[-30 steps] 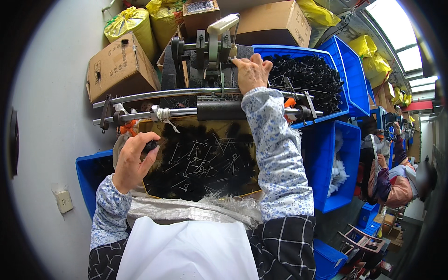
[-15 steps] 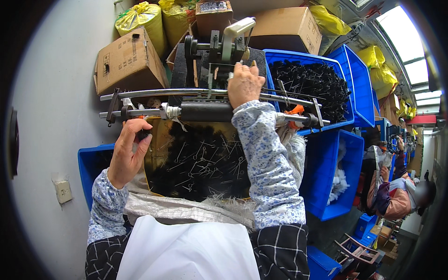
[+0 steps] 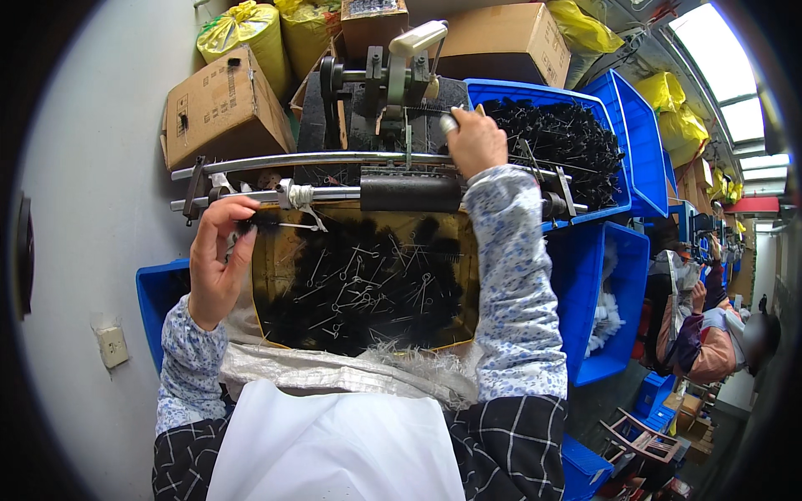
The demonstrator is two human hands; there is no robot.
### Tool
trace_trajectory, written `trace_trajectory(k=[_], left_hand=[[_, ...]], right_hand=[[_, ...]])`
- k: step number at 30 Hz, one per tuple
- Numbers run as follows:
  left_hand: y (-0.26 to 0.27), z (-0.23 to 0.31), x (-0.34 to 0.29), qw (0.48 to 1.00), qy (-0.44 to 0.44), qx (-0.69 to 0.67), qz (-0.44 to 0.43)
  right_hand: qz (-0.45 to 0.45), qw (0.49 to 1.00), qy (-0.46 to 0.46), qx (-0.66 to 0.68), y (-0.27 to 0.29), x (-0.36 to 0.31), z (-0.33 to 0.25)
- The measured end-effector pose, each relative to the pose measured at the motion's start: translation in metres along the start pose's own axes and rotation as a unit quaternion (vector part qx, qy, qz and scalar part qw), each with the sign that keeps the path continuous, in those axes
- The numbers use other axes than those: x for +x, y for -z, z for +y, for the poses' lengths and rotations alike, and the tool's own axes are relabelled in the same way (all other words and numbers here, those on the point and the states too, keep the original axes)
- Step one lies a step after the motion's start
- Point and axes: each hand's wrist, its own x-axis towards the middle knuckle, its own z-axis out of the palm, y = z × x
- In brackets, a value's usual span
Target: The person assembles small metal wire components and plastic parts using a manual benchtop machine.
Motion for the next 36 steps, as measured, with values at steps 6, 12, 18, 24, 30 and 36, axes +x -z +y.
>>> trace_trajectory(k=[6, 12, 18, 24, 30, 36], left_hand=[[-0.015, -0.003, 0.007, 0.992, 0.029, -0.121, -0.023], [-0.035, -0.002, 0.008, 0.985, 0.059, -0.156, -0.041], [-0.068, -0.003, 0.006, 0.983, 0.032, -0.181, 0.022], [-0.041, -0.046, -0.016, 0.968, 0.119, 0.118, -0.185], [-0.058, -0.061, -0.013, 0.931, 0.101, 0.324, -0.134], [-0.063, -0.070, -0.013, 0.936, 0.135, 0.286, -0.156]], right_hand=[[-0.040, 0.996, 0.041, -0.072, 0.009, 0.028, 0.038], [0.242, 0.964, -0.023, -0.107, 0.064, -0.031, 0.015], [-0.043, 0.953, 0.241, 0.177, 0.031, -0.122, -0.099], [0.157, 0.980, 0.090, -0.088, 0.002, -0.029, -0.016], [0.126, 0.985, 0.081, -0.085, -0.017, -0.004, -0.021], [0.122, 0.987, 0.090, -0.046, -0.021, -0.004, -0.016]])
